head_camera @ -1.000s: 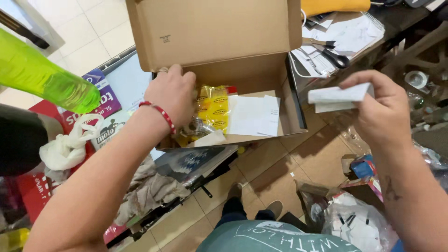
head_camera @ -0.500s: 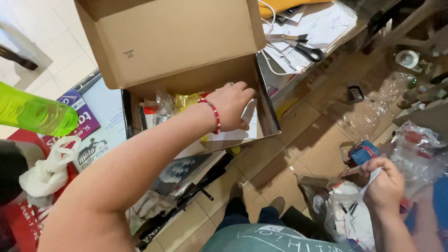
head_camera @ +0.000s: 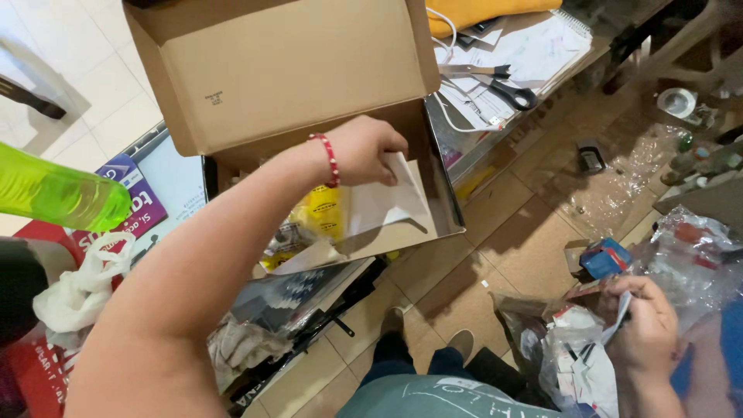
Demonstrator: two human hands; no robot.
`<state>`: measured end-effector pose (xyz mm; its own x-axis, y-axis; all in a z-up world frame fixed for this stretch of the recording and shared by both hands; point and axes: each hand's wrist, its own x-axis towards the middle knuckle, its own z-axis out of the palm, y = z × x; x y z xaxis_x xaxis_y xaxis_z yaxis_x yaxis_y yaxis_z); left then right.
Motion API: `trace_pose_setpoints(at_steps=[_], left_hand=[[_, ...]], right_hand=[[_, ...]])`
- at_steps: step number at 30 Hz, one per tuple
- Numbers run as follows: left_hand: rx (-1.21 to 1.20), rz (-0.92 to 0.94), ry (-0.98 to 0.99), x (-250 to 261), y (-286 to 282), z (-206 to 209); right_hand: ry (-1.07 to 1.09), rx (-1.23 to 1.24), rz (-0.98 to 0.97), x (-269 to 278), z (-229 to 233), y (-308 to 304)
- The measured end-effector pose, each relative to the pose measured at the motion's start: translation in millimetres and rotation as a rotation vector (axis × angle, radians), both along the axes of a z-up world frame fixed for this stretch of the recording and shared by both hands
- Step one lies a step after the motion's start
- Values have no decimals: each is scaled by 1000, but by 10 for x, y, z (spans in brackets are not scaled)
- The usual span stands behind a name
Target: The person sorts various items including plastic bags, paper documents, electrical cables, and light fixtures into different containers and a large brown paper bag, using scissors to cut labels.
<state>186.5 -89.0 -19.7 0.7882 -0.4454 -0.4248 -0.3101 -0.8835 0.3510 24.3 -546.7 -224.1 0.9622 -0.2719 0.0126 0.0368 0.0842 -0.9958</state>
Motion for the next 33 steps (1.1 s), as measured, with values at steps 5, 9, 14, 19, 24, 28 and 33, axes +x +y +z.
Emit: trace_pose_setpoints(at_steps=[5, 9, 14, 19, 24, 28, 33], left_hand=[[-503, 189, -252, -405, 431, 607], [-690, 19, -466, -853, 500, 632], [-960, 0, -566, -1276, 142, 490], [-1037, -97, -547, -1475, -311, 308], [-1178, -160, -449, -1586, -871, 85], [-1297, 50, -291, -1547, -1463, -237], [-1683, 263, 404, -1434, -2344, -841]], right_hand=[[3, 57, 292, 221, 319, 255], [126, 104, 344, 357, 656, 723], [267, 182, 751, 556, 957, 1337], [337, 490, 774, 529, 1263, 1675], [359, 540, 473, 427, 1078, 1401], [260, 267, 24, 266, 1176, 1119], [-266, -578, -184, 114, 760, 665]])
